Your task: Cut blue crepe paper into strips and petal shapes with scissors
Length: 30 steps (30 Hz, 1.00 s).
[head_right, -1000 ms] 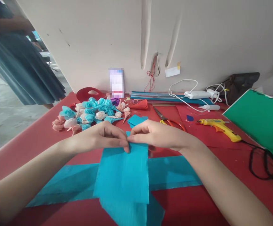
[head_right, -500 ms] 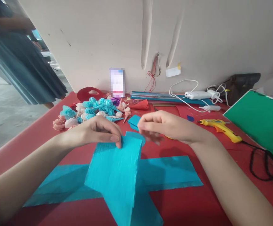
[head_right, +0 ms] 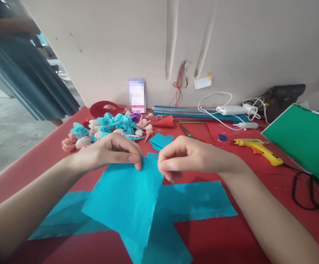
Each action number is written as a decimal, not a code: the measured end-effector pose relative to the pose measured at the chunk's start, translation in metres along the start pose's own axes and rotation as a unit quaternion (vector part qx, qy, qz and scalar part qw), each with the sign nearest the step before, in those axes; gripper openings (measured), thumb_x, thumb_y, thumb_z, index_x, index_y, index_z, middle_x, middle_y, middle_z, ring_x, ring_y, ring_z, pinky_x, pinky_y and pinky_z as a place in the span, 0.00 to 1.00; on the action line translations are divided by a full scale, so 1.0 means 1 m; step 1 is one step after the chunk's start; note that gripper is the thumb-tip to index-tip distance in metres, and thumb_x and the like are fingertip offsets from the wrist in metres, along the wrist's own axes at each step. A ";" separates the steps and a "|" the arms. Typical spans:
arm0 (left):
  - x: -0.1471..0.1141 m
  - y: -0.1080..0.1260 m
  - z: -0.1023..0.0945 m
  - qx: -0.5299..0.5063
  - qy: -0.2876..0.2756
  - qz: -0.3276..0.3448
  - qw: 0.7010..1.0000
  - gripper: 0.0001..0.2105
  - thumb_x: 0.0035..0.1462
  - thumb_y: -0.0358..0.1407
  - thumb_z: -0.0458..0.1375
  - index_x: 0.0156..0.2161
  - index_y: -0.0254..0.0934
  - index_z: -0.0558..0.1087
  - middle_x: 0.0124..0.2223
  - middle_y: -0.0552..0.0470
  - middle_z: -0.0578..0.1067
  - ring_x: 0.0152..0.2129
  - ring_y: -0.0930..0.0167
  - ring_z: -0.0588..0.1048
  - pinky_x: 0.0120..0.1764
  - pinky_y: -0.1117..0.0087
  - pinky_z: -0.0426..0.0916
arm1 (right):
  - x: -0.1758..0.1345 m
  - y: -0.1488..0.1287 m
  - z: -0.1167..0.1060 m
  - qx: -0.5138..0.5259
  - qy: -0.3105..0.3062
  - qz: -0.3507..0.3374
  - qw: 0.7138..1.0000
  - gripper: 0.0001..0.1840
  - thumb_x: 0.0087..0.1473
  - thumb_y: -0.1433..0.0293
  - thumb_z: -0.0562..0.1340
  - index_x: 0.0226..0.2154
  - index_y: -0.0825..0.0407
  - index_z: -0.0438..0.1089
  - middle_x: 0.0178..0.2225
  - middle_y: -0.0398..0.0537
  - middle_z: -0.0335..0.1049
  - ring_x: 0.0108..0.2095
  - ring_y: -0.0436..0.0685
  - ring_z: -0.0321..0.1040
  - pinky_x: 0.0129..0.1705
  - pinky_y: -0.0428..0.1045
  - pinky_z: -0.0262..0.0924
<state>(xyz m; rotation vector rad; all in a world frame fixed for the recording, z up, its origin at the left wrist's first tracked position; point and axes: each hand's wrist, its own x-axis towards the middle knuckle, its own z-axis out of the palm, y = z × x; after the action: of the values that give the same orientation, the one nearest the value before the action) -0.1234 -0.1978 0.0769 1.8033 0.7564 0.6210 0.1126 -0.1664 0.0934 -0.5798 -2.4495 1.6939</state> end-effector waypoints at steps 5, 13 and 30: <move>0.000 0.000 -0.002 -0.031 0.031 0.018 0.999 0.09 0.56 0.35 0.58 0.30 0.42 0.80 0.33 0.53 0.79 0.29 0.71 0.75 0.34 0.72 0.68 | -0.007 0.004 -0.010 0.037 0.161 -0.046 0.985 0.17 0.55 0.70 0.57 0.17 0.51 0.66 0.19 0.41 0.63 0.21 0.48 0.56 0.24 0.46 0.52; 0.002 0.002 0.006 0.048 0.089 0.015 0.995 0.10 0.56 0.38 0.57 0.31 0.41 0.80 0.33 0.52 0.79 0.31 0.68 0.75 0.34 0.71 0.69 | 0.004 -0.014 0.016 -0.120 0.161 0.039 0.979 0.12 0.56 0.65 0.57 0.26 0.50 0.73 0.28 0.44 0.71 0.29 0.52 0.63 0.29 0.47 0.56; 0.022 -0.029 0.028 -0.218 0.143 -0.113 0.959 0.19 0.47 0.50 0.63 0.36 0.35 0.76 0.39 0.46 0.79 0.38 0.61 0.76 0.41 0.64 0.70 | -0.002 -0.001 -0.001 -0.176 0.405 -0.008 0.897 0.12 0.51 0.66 0.60 0.20 0.49 0.73 0.23 0.45 0.69 0.24 0.52 0.61 0.24 0.49 0.51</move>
<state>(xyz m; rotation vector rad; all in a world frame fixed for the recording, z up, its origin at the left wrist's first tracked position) -0.0948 -0.1913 0.0416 1.2188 0.9213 0.8331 0.1143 -0.1665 0.0949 -1.0371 -2.0803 0.7287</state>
